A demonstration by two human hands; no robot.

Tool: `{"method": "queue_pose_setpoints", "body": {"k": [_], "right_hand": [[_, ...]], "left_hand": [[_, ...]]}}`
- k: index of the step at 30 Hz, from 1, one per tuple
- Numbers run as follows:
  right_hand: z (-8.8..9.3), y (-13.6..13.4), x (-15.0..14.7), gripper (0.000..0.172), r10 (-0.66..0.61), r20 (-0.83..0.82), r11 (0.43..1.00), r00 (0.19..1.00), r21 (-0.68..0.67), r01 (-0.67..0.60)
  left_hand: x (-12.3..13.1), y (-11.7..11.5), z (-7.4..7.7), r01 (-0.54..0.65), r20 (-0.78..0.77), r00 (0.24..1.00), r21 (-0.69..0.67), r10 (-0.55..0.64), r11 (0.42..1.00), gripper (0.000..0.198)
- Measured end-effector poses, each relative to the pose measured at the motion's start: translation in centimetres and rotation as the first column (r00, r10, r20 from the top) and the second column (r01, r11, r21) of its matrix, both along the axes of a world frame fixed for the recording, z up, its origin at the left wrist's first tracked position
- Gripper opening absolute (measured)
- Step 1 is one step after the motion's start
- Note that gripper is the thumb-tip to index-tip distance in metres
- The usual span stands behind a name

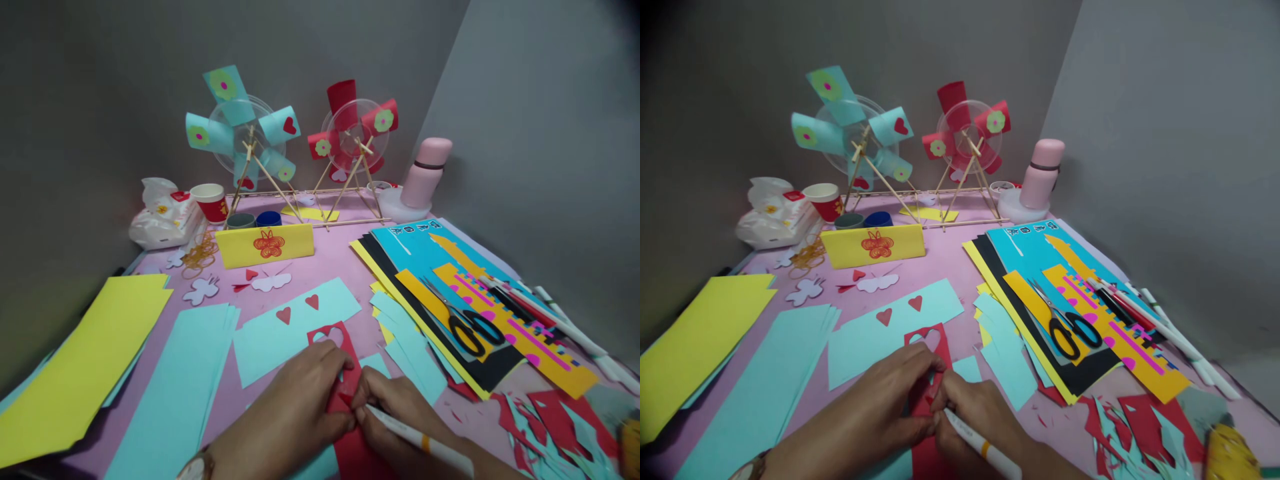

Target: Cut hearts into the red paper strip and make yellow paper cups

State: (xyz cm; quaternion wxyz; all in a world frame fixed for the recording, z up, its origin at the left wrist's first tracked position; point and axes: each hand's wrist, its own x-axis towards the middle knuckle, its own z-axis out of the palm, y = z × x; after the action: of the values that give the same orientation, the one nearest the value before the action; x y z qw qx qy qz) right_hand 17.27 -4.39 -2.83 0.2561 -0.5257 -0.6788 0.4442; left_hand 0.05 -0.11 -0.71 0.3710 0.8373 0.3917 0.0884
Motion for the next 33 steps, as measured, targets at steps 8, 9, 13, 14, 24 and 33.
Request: {"method": "queue_pose_setpoints", "body": {"k": [8,9,13,14,24,33], "right_hand": [[1.1,-0.5,0.2,0.008,-0.145,-0.059,0.987,0.988,-0.08,0.14],[1.1,-0.4,0.2,0.008,-0.128,-0.052,0.99,0.99,-0.069,0.124],[0.6,-0.3,0.2,0.007,-0.097,-0.007,0.994,0.995,-0.045,0.097],[0.4,-0.3,0.2,0.006,-0.091,-0.002,0.995,0.996,-0.041,0.091],[0.9,-0.3,0.2,0.006,-0.077,-0.031,0.996,0.997,-0.055,0.075],[0.7,-0.3,0.2,0.005,-0.058,-0.027,0.997,0.998,-0.044,0.057]], "left_hand": [[0.0,0.0,0.7,-0.025,-0.037,0.999,-0.066,0.023,0.997,0.037],[0.0,0.0,0.8,-0.029,-0.037,0.999,-0.064,0.027,0.998,0.036],[0.0,0.0,0.7,-0.024,-0.031,0.999,-0.045,0.022,0.999,0.033],[0.0,-0.1,0.6,-0.022,-0.029,0.999,-0.041,0.021,0.999,0.03],[0.0,-0.1,0.4,-0.023,-0.031,0.999,-0.05,0.021,0.998,0.021],[0.0,0.0,0.7,-0.021,-0.041,0.999,-0.065,0.018,0.998,0.022]]}}
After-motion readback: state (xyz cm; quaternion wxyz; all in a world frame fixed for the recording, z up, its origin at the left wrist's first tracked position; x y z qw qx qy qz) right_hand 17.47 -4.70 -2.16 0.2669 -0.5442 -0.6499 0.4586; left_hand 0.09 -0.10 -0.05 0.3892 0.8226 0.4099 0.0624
